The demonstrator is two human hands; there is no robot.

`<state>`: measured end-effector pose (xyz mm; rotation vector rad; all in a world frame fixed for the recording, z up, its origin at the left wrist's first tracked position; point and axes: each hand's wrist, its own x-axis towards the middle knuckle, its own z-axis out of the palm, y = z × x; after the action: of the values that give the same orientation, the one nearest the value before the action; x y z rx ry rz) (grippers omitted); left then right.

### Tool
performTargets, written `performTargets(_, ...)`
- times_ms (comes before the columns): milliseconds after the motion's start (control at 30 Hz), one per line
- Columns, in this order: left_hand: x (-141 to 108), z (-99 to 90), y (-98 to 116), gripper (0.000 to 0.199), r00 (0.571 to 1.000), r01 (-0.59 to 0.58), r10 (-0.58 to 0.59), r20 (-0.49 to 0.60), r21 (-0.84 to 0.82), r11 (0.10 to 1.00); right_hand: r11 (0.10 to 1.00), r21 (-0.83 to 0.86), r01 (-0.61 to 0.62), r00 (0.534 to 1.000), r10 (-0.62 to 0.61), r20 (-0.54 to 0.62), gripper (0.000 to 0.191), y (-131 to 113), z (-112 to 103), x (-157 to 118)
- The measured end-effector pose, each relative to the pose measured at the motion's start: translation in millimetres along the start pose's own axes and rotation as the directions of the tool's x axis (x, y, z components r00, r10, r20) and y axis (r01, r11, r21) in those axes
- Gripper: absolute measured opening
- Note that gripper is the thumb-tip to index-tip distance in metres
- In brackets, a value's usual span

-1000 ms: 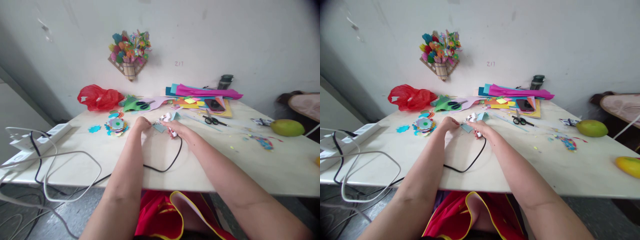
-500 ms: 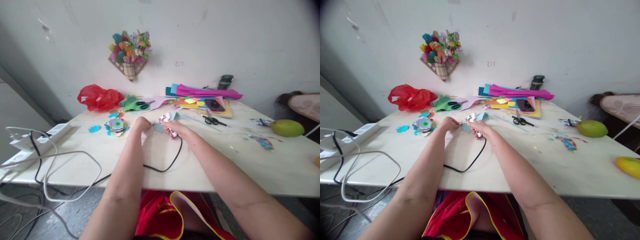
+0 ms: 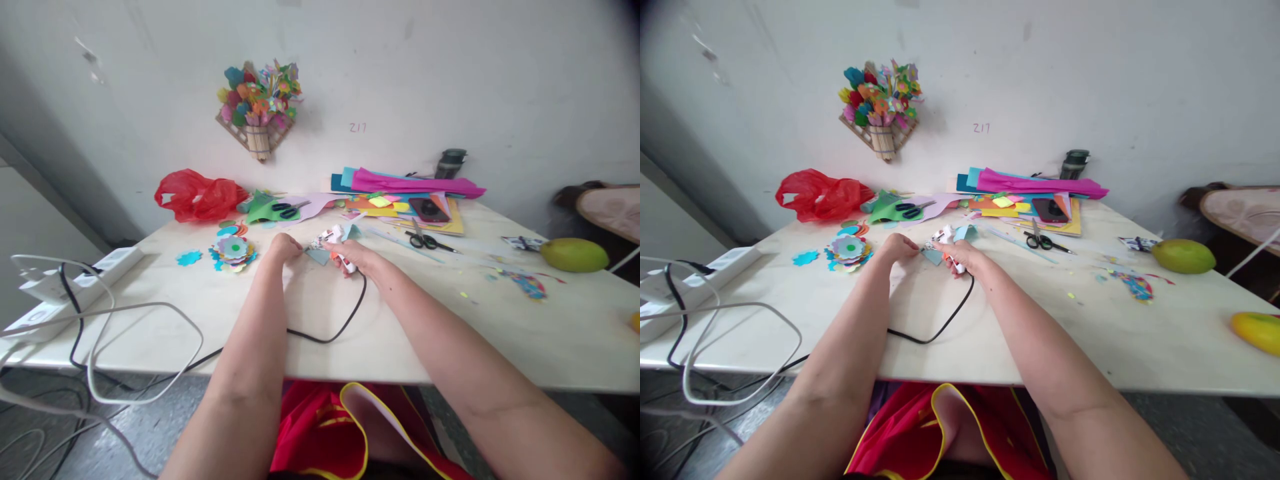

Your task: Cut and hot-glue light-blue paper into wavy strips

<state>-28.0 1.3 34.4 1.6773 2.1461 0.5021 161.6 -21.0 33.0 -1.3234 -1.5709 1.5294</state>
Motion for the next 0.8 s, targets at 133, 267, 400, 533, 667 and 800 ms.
performTargets(133,-0.2,0.7,-1.6,0.017,1.000,-0.018,0.018,-0.015,-0.024,1.000,0.990,0.097,0.098,0.995,-0.095,-0.039,0.042,1.8,-6.9,2.6)
performTargets(267,0.0,1.3,-2.3,0.022,1.000,-0.012,0.012,-0.005,-0.047,0.999,0.962,0.217,0.165,0.982,-0.141,-0.124,0.033,2.3,-9.5,5.9)
performTargets(400,4.0,0.9,-3.6,0.031,0.998,-0.059,0.057,-0.039,-0.051,0.997,0.935,0.293,0.201,0.966,-0.140,-0.216,0.025,1.7,-12.0,7.6)
performTargets(533,7.8,0.3,-5.7,0.032,0.983,-0.122,0.112,-0.142,-0.063,0.991,0.930,0.308,0.200,0.958,-0.120,-0.261,0.023,2.0,-15.7,8.4)
performTargets(667,7.5,1.7,-5.0,0.033,0.974,-0.124,0.111,-0.196,-0.053,0.991,0.925,0.315,0.214,0.954,-0.128,-0.272,0.021,2.9,-17.6,9.5)
performTargets(800,6.8,7.3,-1.7,0.033,0.961,-0.214,0.182,-0.207,-0.145,0.966,0.900,0.358,0.249,0.948,-0.151,-0.280,0.021,3.3,-18.4,11.0)
